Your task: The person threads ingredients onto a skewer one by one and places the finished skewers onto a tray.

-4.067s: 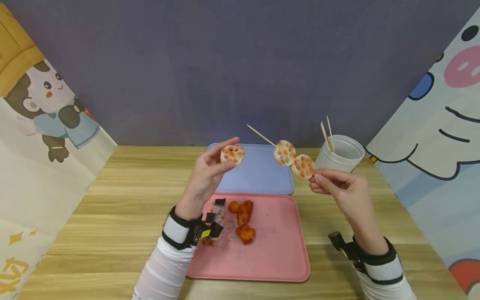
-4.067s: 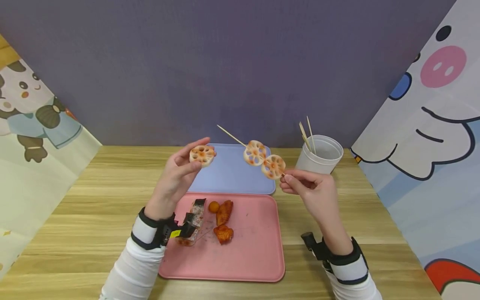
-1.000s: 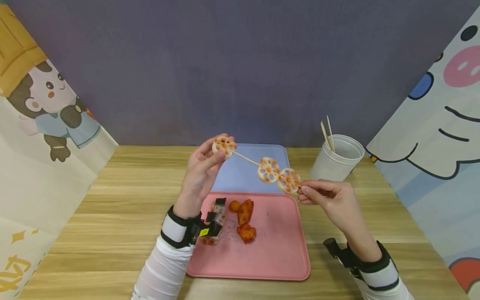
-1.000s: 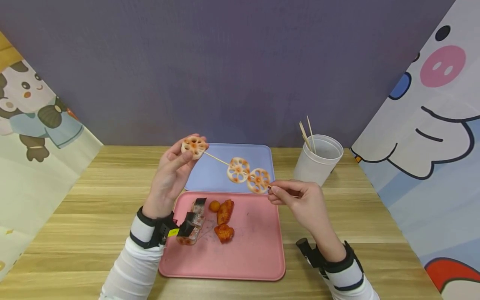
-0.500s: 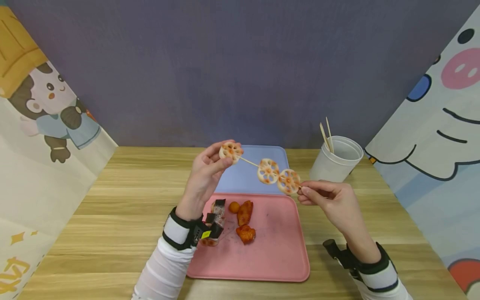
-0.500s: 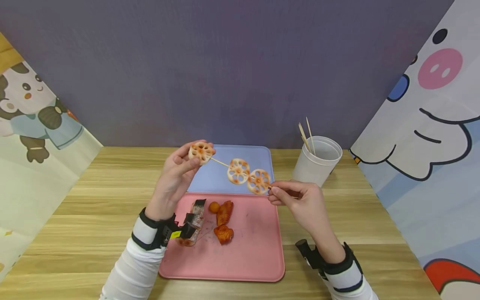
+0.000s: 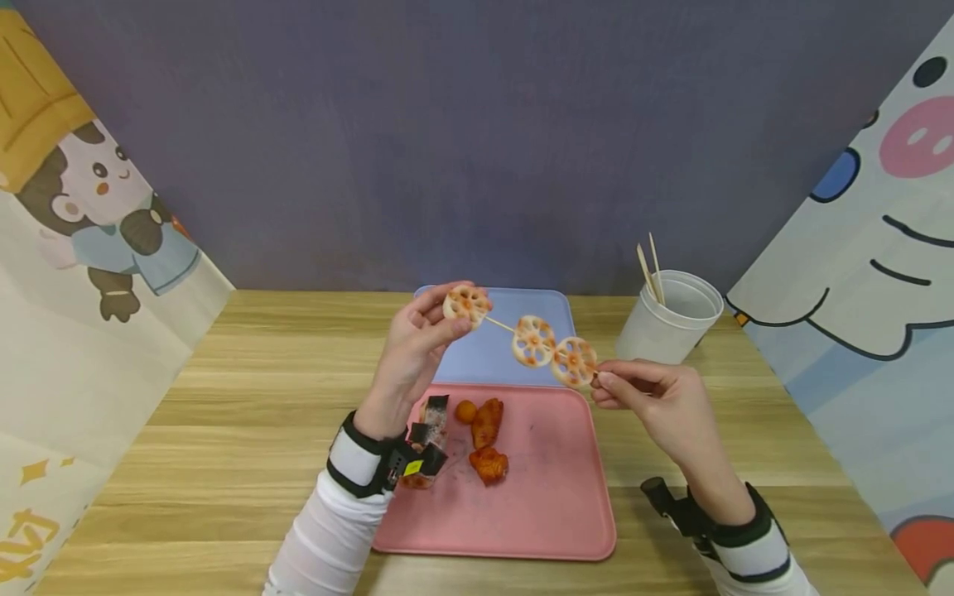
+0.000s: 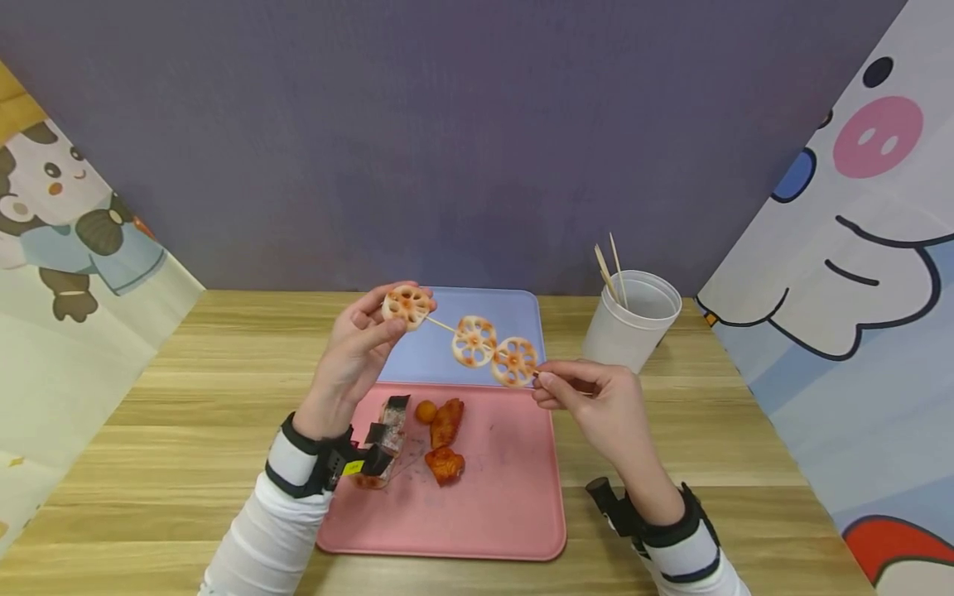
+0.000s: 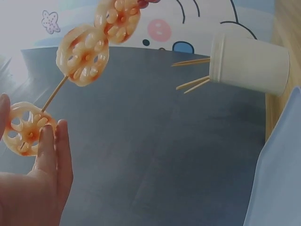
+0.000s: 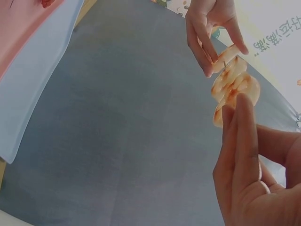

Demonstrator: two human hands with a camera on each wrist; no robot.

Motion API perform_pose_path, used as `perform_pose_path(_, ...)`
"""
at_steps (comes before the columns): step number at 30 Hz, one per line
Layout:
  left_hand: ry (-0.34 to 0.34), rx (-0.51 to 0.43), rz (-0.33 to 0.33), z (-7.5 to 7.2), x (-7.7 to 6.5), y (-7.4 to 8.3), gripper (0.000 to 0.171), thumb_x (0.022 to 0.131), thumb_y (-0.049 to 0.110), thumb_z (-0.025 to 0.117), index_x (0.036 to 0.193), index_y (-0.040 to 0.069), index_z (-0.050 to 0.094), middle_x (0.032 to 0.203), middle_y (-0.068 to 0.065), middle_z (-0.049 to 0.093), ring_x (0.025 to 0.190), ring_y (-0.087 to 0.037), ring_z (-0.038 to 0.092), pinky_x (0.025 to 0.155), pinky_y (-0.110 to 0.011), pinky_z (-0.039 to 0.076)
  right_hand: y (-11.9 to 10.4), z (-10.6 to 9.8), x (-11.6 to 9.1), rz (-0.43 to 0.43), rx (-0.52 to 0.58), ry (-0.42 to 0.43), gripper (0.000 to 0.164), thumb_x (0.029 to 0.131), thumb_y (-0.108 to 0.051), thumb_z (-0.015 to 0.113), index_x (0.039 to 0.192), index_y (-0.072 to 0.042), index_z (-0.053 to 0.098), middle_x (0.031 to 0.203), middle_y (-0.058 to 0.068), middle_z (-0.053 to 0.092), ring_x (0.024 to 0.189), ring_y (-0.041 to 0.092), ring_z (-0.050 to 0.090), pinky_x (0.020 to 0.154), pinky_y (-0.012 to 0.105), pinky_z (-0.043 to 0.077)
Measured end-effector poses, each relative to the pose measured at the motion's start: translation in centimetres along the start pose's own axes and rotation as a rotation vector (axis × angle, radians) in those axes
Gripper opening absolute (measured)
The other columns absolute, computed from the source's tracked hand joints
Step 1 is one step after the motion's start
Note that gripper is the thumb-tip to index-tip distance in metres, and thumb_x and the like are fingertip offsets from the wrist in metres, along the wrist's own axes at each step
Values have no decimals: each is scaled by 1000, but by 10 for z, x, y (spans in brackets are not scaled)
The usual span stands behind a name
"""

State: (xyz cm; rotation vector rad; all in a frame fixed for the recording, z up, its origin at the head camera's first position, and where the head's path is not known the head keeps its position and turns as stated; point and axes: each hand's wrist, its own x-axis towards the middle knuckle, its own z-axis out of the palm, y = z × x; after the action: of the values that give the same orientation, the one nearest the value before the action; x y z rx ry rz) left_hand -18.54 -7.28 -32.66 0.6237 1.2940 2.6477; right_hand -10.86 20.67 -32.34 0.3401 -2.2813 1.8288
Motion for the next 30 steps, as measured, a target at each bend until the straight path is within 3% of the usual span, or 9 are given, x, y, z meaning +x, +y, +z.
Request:
perform_pose_path(10, -88, -27, 27, -4, 0, 5, 48, 81, 1, 72, 126, 0, 54, 118, -10, 66, 106, -19, 63, 83, -24, 54, 2, 0, 0, 36, -29, -12, 22, 87, 0, 65, 102, 16, 66, 83, -5, 73, 69, 16, 71, 64, 34, 57)
perform_pose_path(21, -186, -51, 35, -8, 0, 7, 49, 83, -3, 69, 128, -1, 51, 126, -13, 61, 113, -23, 61, 85, -25, 54, 5, -2, 1, -3, -6, -11, 20, 86, 4, 64, 101, 17, 66, 83, -3, 72, 69, 16, 71, 63, 35, 57)
perform_pose_path(30, -265, -51, 78, -9, 1, 10, 48, 82, -6, 68, 127, 1, 53, 130, -15, 57, 119, -28, 57, 92, -29, 51, 3, 0, 1, -22, 33, -17, 20, 86, 5, 64, 100, 19, 65, 83, -1, 72, 69, 16, 71, 64, 35, 57)
